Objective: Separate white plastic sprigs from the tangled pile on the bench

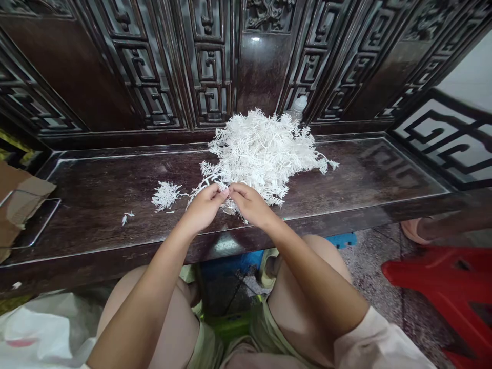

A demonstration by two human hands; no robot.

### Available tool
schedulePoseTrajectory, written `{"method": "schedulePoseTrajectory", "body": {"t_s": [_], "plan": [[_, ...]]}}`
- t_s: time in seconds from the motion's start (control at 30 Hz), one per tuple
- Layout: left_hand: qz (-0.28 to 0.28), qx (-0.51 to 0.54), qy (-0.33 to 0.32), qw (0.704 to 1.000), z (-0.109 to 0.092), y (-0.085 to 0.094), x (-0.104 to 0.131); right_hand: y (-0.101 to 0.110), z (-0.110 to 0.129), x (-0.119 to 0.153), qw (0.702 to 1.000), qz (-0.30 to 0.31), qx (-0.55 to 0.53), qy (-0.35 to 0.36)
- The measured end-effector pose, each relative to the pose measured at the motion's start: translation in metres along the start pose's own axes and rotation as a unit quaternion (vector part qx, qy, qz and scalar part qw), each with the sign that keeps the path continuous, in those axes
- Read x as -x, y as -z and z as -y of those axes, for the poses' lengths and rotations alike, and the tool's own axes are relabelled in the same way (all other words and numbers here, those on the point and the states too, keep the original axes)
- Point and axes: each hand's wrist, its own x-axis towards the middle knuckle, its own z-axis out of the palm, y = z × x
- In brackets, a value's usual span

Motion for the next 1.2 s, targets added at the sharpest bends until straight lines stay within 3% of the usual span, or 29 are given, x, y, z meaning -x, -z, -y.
{"method": "schedulePoseTrajectory", "body": {"t_s": [0.3, 0.57, 0.67, 0.77, 0.8, 0.87, 0.97, 1.07, 1.2], "plan": [[-0.088, 0.152, 0.058, 0.983, -0.002, -0.011, 0.0, -0.016, 0.003, 0.0, 0.994, -0.11, -0.002, 0.023], [-0.104, 0.221, 0.049, 0.968, -0.003, -0.022, -0.001, -0.031, 0.01, 0.005, 0.979, -0.2, 0.009, 0.039], [-0.129, 0.199, 0.029, 0.971, -0.005, -0.022, 0.003, -0.024, 0.004, 0.002, 0.969, -0.244, 0.018, 0.017], [-0.212, 0.163, -0.018, 0.963, -0.011, -0.008, 0.008, 0.001, -0.006, -0.006, 0.942, -0.33, 0.024, -0.051], [-0.239, 0.168, -0.034, 0.956, -0.013, -0.001, 0.009, 0.01, -0.008, -0.008, 0.943, -0.328, 0.025, -0.045], [-0.247, 0.214, -0.033, 0.944, -0.017, 0.011, 0.009, 0.022, -0.009, -0.011, 0.97, -0.241, 0.014, -0.032], [-0.155, 0.316, 0.059, 0.934, -0.019, 0.021, 0.006, 0.023, -0.006, -0.009, 0.992, -0.12, 0.003, -0.045], [-0.092, 0.384, 0.126, 0.91, -0.019, 0.02, 0.004, 0.012, -0.004, -0.006, 0.997, -0.071, 0.02, -0.029], [-0.119, 0.404, 0.147, 0.895, -0.015, 0.011, 0.001, 0.002, -0.009, -0.005, 0.999, -0.028, -0.007, -0.027]]}}
